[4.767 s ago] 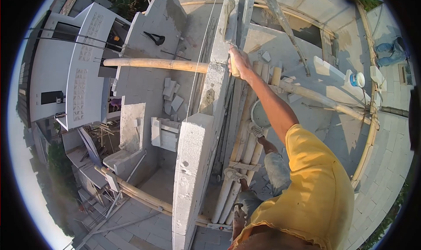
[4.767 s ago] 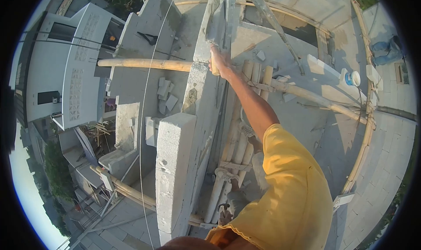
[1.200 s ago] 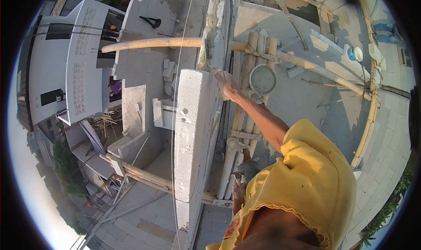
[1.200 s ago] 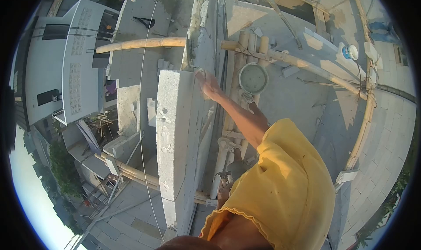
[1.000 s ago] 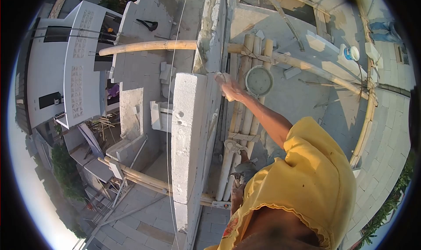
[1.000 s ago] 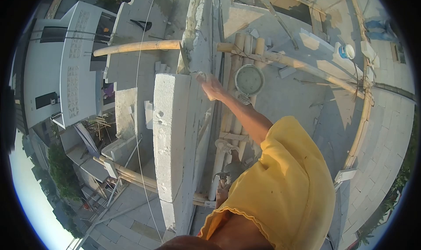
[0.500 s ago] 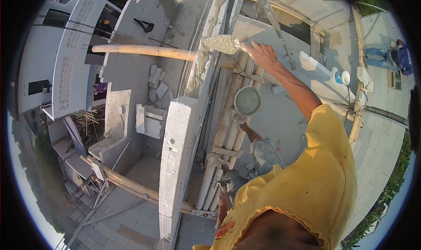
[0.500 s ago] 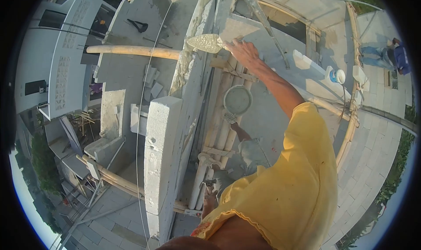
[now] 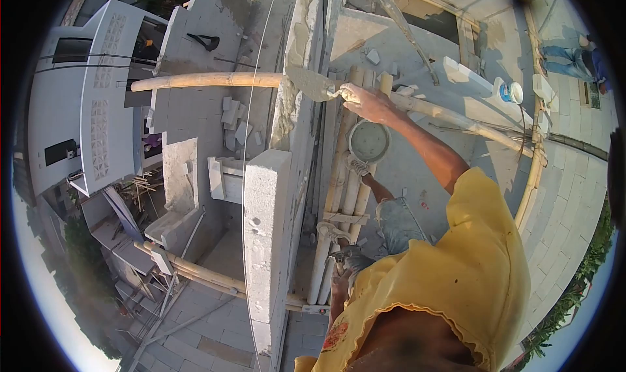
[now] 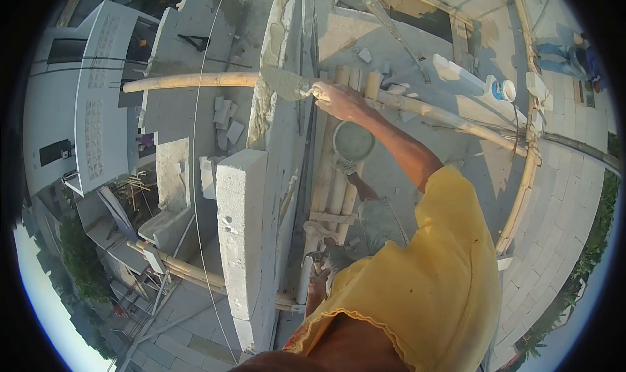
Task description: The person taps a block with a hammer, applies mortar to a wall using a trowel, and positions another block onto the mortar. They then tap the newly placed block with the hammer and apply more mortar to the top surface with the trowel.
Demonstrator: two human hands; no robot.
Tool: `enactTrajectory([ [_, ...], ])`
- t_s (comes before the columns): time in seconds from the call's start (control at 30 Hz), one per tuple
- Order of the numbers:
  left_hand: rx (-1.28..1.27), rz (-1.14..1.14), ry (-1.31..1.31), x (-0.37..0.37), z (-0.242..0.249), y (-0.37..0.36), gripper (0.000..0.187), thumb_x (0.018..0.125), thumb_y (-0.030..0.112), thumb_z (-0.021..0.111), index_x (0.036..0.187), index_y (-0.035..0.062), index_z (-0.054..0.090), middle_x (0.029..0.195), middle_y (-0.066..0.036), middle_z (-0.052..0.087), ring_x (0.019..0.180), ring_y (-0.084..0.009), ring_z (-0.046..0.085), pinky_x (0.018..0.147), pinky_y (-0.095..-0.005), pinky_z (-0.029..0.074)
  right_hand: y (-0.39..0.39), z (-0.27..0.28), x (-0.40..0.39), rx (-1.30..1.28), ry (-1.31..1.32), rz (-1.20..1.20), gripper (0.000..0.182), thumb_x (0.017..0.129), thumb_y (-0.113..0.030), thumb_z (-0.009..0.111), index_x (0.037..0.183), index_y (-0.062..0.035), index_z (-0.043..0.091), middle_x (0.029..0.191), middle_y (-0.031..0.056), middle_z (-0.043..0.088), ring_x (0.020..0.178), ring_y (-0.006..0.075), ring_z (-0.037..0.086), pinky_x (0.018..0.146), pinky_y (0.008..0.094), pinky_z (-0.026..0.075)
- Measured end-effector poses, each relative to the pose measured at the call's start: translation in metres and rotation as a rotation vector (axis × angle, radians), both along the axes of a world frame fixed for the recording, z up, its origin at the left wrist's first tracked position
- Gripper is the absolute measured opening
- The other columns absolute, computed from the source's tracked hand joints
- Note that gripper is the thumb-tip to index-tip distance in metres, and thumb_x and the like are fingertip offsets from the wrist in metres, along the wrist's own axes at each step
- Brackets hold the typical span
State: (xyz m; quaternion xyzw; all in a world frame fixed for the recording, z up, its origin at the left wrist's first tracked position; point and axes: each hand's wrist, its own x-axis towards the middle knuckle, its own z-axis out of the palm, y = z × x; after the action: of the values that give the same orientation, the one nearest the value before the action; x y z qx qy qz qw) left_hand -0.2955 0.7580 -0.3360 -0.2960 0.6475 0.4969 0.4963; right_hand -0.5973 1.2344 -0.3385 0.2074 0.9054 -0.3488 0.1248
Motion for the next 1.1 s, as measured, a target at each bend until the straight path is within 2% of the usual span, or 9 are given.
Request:
enactTrajectory([
  [0.17,-0.022,-0.044,0.007,0.026,-0.031,-0.063,0.057,0.090,0.008,0.071,0.142,-0.0002,0.049,0.123,-0.010,0.064,0.108,-0.0190,0.060,0.097,-0.0317,0.045,-0.044,-0.005,0.101,-0.224,-0.044,-0.166,0.056,0.095,-0.042,0.065,0.137,-0.0071,0.052,0.111,0.0181,0.071,0.101,0.0390,0.068,0.089,0.0484,0.052],
  [0.3,-0.022,-0.066,0.013,0.053,-0.043,-0.099,0.058,0.089,0.011,0.073,0.142,-0.0008,0.051,0.134,-0.015,0.062,0.118,-0.0254,0.060,0.100,-0.0345,0.046,-0.064,-0.068,0.191,0.055,-0.203,-0.411,0.053,0.097,-0.048,0.061,0.130,-0.0069,0.054,0.107,0.0218,0.070,0.097,0.0419,0.068,0.085,0.0502,0.052],
  [0.33,-0.030,-0.065,0.007,0.066,-0.056,-0.112,0.059,0.088,0.012,0.073,0.141,-0.0006,0.052,0.136,-0.017,0.061,0.120,-0.0278,0.060,0.101,-0.0358,0.046,-0.068,-0.091,0.213,0.095,-0.184,-0.385,0.047,0.098,-0.041,0.059,0.131,-0.0080,0.050,0.109,0.0214,0.068,0.093,0.0435,0.068,0.084,0.0509,0.054],
  [0.43,-0.320,-0.648,0.002,0.090,-0.067,-0.139,0.060,0.086,0.018,0.075,0.140,0.0009,0.054,0.138,-0.022,0.058,0.126,-0.0346,0.056,0.107,-0.0440,0.041,-0.086,-0.190,0.277,0.258,-0.300,-0.329,0.041,0.098,-0.032,0.057,0.131,-0.0097,0.048,0.111,0.0202,0.064,0.093,0.0411,0.069,0.083,0.0500,0.056],
  [0.5,-0.357,-0.967,0.310,0.100,-0.067,-0.147,0.062,0.084,0.023,0.076,0.138,0.0021,0.056,0.139,-0.025,0.054,0.129,-0.0397,0.048,0.112,-0.0505,0.033,-0.090,-0.268,0.304,0.274,-0.491,-0.248,0.039,0.098,-0.026,0.057,0.131,-0.0095,0.047,0.112,0.0197,0.062,0.092,0.0396,0.070,0.081,0.0489,0.058],
  [0.77,-0.497,-1.026,0.244,0.108,-0.101,-0.177,0.060,0.080,0.028,0.078,0.129,-0.0018,0.061,0.135,-0.023,0.055,0.127,-0.0450,0.044,0.111,-0.0543,0.028,-0.111,-0.493,0.295,0.231,-0.596,-0.421,0.042,0.094,-0.023,0.061,0.130,-0.0072,0.047,0.112,0.0226,0.065,0.095,0.0435,0.070,0.082,0.0509,0.057],
  [0.83,-0.406,-1.174,0.263,0.110,-0.103,-0.187,0.060,0.078,0.029,0.079,0.127,-0.0026,0.062,0.135,-0.024,0.055,0.127,-0.0453,0.043,0.111,-0.0549,0.027,-0.109,-0.509,0.288,0.069,-0.597,-0.486,0.044,0.094,-0.029,0.063,0.128,-0.0054,0.049,0.111,0.0250,0.067,0.098,0.0463,0.068,0.086,0.0528,0.056],
  [1.0,-0.554,-0.806,0.103,0.103,-0.099,-0.170,0.060,0.075,0.030,0.081,0.125,-0.0013,0.064,0.136,-0.024,0.055,0.127,-0.0442,0.042,0.110,-0.0552,0.027,-0.135,-0.529,0.353,-0.034,-0.354,-0.791,0.054,0.092,-0.043,0.067,0.123,-0.0012,0.054,0.109,0.0268,0.069,0.106,0.0468,0.065,0.090,0.0520,0.051],
  [1.1,-0.496,-0.852,0.137,0.099,-0.098,-0.163,0.062,0.075,0.030,0.081,0.126,-0.0010,0.064,0.137,-0.024,0.054,0.127,-0.0433,0.042,0.110,-0.0549,0.027,-0.144,-0.471,0.374,-0.100,-0.342,-0.821,0.058,0.091,-0.046,0.070,0.125,-0.0009,0.055,0.105,0.0249,0.069,0.102,0.0444,0.066,0.087,0.0502,0.051],
])
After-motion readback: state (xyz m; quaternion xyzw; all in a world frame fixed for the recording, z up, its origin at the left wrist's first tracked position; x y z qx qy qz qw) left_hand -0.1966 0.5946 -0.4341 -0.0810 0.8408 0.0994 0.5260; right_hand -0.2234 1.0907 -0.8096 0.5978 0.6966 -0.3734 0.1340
